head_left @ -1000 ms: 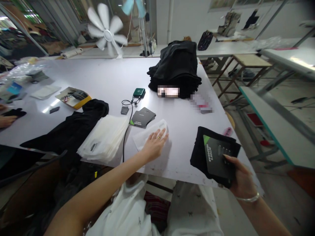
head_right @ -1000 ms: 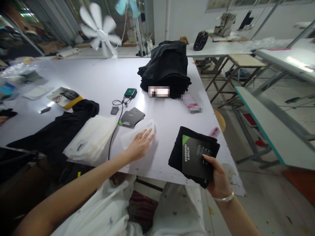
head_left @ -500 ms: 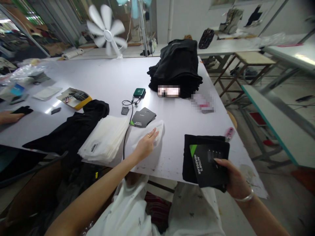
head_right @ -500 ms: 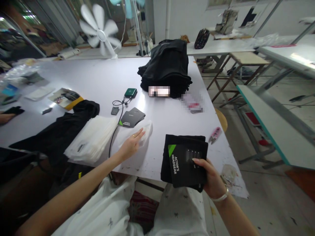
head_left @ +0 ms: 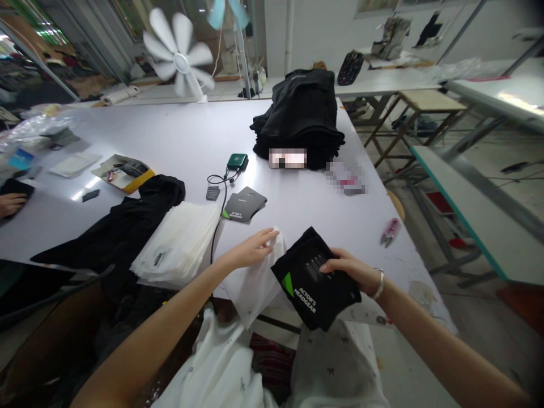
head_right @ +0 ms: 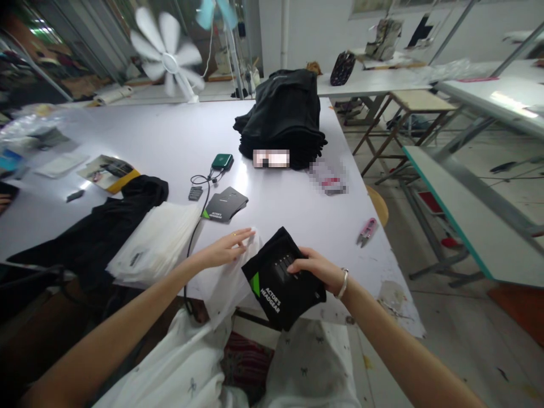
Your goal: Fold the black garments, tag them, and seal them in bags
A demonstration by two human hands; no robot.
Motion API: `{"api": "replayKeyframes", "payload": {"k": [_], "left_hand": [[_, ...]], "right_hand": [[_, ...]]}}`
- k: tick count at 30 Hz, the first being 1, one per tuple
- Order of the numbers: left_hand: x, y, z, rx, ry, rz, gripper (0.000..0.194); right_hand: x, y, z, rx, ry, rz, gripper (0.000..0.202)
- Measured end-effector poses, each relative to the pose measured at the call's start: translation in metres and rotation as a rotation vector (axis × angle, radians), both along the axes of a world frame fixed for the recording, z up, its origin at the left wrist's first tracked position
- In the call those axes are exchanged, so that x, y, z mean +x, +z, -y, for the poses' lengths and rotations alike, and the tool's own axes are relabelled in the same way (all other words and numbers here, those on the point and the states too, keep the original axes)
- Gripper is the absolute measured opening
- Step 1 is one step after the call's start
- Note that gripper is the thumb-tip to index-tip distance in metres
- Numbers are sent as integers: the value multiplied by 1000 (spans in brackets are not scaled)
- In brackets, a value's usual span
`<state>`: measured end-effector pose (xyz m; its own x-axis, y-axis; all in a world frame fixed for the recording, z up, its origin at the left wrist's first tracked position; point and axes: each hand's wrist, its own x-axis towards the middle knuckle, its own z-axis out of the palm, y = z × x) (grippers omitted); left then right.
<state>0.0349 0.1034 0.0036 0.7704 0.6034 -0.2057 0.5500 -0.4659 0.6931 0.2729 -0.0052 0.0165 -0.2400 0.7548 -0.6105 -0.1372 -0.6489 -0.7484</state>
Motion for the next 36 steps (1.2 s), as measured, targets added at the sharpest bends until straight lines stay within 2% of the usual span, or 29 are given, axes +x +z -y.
{"api": "replayKeyframes", "payload": {"k": [3,7,10,13,17,20,22,26,31,36], "left_hand": [[10,-12,-16,143,-151,100,45],[21,-18,-36,79,-232,162,46],[24,-15,-38,81,-322,74,38],[25,-15,-30,227,-351,-33,31],[24,-24,-18,356,-244,-70,16],[21,-28,-13,290,-6,50,14],[19,-26,-9,227,155,151,15],[22,-19,1,259,331,188,15],[30,-10,11,357,444,72,14],[34,-1,15,455,420,-70,17]], "right_hand": [[-9,-7,-12,-31,26,-48,31],[-18,-13,-20,-66,150,-109,34],[-23,-15,-21,-105,204,-126,32],[-25,-20,-20,-109,231,-141,33],[-18,-24,-14,-91,313,-123,35],[-12,-21,-5,-67,405,-85,31],[-11,-16,1,-10,395,-74,30],[-21,-3,6,137,367,-93,33],[-41,8,4,312,493,-139,31],[-52,5,1,323,532,-136,42]]}}
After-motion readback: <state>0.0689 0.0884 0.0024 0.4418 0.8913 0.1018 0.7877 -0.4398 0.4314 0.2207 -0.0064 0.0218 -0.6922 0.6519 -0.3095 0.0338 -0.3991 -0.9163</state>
